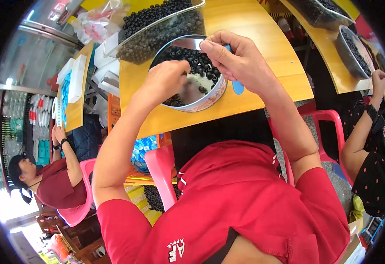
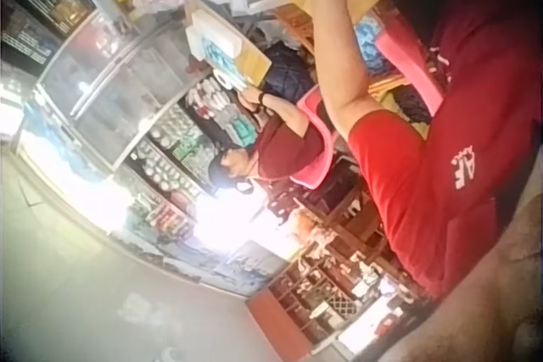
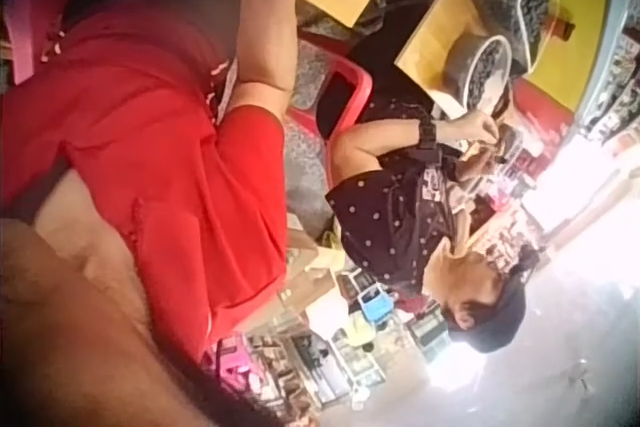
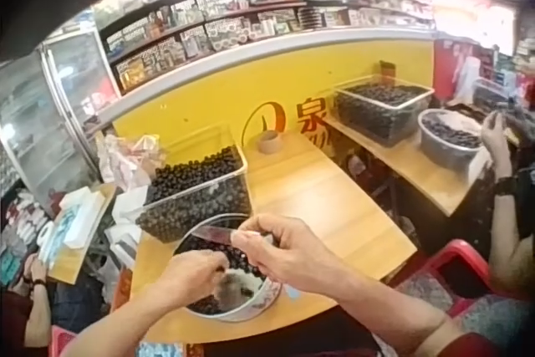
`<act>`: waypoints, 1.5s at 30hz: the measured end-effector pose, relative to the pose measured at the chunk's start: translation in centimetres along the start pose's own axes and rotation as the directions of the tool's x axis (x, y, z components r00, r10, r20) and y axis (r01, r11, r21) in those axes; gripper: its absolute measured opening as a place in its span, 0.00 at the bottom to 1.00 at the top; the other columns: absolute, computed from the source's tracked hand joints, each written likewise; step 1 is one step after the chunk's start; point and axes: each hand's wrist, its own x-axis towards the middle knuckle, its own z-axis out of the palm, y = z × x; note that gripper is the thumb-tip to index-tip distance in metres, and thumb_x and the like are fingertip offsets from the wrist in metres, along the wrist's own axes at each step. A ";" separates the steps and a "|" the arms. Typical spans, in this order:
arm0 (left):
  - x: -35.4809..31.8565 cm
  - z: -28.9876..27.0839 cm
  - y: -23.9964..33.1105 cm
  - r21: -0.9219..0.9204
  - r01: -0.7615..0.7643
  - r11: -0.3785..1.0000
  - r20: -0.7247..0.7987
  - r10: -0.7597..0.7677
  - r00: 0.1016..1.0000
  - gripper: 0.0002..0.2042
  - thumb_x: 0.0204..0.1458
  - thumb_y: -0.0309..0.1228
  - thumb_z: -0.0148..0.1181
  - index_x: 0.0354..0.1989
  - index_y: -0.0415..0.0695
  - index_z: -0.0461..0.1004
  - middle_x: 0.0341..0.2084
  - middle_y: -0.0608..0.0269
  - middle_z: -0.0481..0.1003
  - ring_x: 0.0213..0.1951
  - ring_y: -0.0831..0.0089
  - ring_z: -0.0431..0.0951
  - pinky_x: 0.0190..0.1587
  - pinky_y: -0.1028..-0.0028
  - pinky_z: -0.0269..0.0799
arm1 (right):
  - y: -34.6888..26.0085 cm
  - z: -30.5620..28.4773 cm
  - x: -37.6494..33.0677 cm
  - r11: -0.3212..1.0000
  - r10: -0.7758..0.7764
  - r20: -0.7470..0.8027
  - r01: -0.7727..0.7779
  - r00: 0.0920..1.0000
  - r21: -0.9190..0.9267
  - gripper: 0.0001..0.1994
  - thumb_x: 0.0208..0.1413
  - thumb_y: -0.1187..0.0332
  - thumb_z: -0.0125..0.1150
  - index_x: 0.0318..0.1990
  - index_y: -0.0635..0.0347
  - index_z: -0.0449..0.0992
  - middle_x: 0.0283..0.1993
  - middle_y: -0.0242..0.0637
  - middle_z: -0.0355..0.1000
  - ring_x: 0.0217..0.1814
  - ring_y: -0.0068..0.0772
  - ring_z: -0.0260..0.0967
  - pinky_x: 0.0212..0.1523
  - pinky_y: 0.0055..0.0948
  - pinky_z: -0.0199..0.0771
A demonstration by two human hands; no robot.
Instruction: The person is sorting and trimming small black round fruits at a manual workstation using a small utility tool.
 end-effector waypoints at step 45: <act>-3.3 -1.9 4.9 -0.786 -0.315 0.532 -0.498 -0.243 0.833 0.10 0.48 0.14 0.50 0.35 0.39 0.77 0.34 0.67 0.66 0.32 0.83 0.68 0.33 0.85 0.61 | 0.9 2.3 -1.0 0.838 0.228 0.164 -0.279 0.960 0.469 0.10 0.55 0.64 0.64 0.39 0.57 0.72 0.24 0.22 0.67 0.16 0.06 0.50 0.14 0.12 0.46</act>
